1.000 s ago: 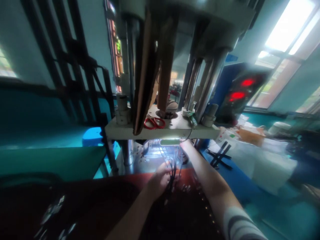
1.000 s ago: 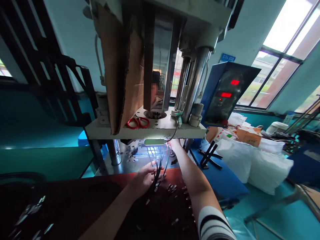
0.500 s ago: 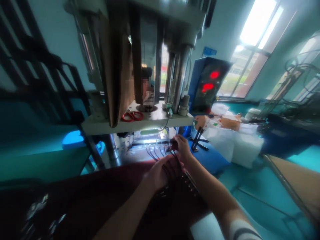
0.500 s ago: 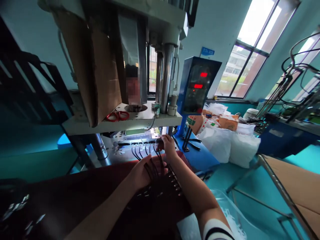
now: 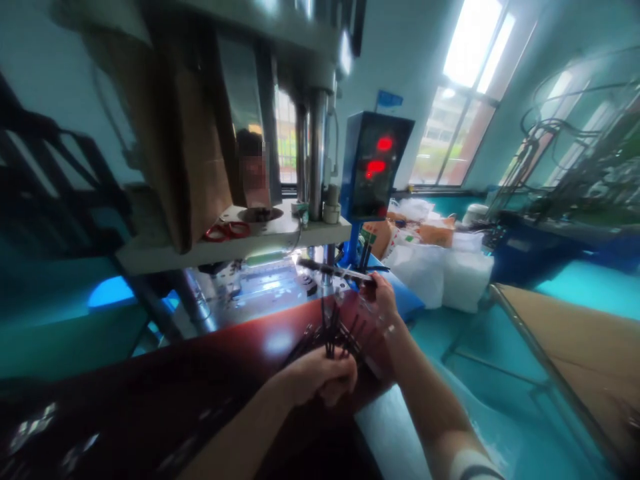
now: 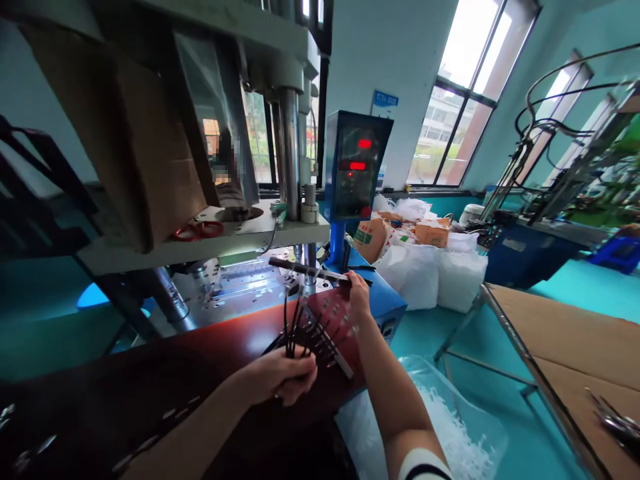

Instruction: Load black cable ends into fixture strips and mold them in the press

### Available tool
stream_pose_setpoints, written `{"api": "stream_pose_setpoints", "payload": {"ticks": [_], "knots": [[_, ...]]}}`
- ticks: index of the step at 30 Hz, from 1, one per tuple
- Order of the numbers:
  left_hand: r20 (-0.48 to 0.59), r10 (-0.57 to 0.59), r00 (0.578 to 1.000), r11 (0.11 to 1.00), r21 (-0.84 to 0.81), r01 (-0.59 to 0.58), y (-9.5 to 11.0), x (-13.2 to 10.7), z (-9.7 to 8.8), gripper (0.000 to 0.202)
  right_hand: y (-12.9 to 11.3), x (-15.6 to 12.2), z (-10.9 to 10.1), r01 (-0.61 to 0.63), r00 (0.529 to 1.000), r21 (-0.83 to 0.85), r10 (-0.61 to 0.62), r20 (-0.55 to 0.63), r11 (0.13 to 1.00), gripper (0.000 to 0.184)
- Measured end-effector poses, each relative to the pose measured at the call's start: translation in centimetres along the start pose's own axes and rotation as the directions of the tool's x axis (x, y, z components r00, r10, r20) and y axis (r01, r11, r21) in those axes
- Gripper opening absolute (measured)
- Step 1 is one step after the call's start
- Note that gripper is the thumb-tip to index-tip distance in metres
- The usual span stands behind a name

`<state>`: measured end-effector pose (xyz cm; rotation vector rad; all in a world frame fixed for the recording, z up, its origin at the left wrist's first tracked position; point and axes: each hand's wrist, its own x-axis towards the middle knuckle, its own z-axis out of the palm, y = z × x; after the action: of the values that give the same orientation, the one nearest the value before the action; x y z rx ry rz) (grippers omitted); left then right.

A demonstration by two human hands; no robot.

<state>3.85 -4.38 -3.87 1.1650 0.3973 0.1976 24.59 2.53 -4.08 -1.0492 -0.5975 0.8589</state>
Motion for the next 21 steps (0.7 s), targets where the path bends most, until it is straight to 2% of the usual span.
{"api": "stream_pose_setpoints", "payload": {"ticks": [2, 6, 8, 9, 10, 12, 14, 16, 18, 19, 21], "knots": [[-0.005, 0.042, 0.999, 0.997, 0.068, -0.042, -0.7, -0.5, 0.4, 0.043, -0.2, 0.2, -2.3, -0.002, 0.998, 0.027, 0.003, -0.065, 1.0, 0.02], [-0.106, 0.174, 0.979, 0.985, 0.024, -0.173, -0.6, -0.6, 0.0, 0.041, 0.0, -0.7, -6.5, 0.023, 0.989, 0.008, -0.021, -0.148, 1.0, 0.022], [-0.231, 0.259, 0.938, 0.964, 0.008, -0.264, 0.3, -0.6, -0.5, 0.038, 0.7, -1.6, -8.0, 0.017, 0.988, -0.024, -0.021, -0.152, 1.0, 0.025], [-0.316, 0.307, 0.898, 0.946, -0.006, -0.325, 0.9, -0.5, -0.8, 0.035, 1.1, -2.2, -8.6, 0.008, 0.989, -0.037, -0.013, -0.148, 0.999, 0.027], [-0.404, 0.351, 0.845, 0.919, -0.023, -0.393, 1.5, -0.6, -1.2, 0.032, 1.6, -2.8, -9.0, -0.007, 0.99, -0.046, 0.001, -0.139, 0.999, 0.029], [-0.575, 0.424, 0.7, 0.838, -0.043, -0.543, 2.6, -0.8, -1.9, 0.028, 2.2, -3.8, -9.4, -0.052, 0.994, -0.072, 0.044, -0.103, 0.996, 0.032], [-0.715, 0.466, 0.521, 0.727, -0.026, -0.686, 3.4, -1.1, -2.8, 0.029, 2.5, -4.6, -9.7, -0.085, 0.996, -0.16, 0.082, -0.024, 0.984, 0.034], [-0.819, 0.466, 0.334, 0.613, 0.027, -0.789, 3.7, -1.6, -3.7, 0.03, 2.7, -4.8, -10.0, -0.009, 0.995, -0.367, 0.046, 0.092, 0.93, 0.033], [-0.878, 0.439, 0.189, 0.527, 0.081, -0.846, 3.6, -2.1, -4.4, 0.03, 2.9, -4.7, -10.4, 0.207, 0.969, -0.605, -0.077, 0.233, 0.769, 0.027], [-0.894, 0.427, 0.137, 0.497, 0.106, -0.861, 3.5, -2.5, -4.7, 0.03, 3.1, -4.5, -10.7, 0.32, 0.943, -0.693, -0.144, 0.301, 0.646, 0.023], [-0.908, 0.415, 0.061, 0.458, 0.15, -0.876, 3.2, -3.2, -5.1, 0.03, 3.3, -4.2, -10.9, 0.47, 0.882, -0.792, -0.238, 0.406, 0.389, 0.017]]}}
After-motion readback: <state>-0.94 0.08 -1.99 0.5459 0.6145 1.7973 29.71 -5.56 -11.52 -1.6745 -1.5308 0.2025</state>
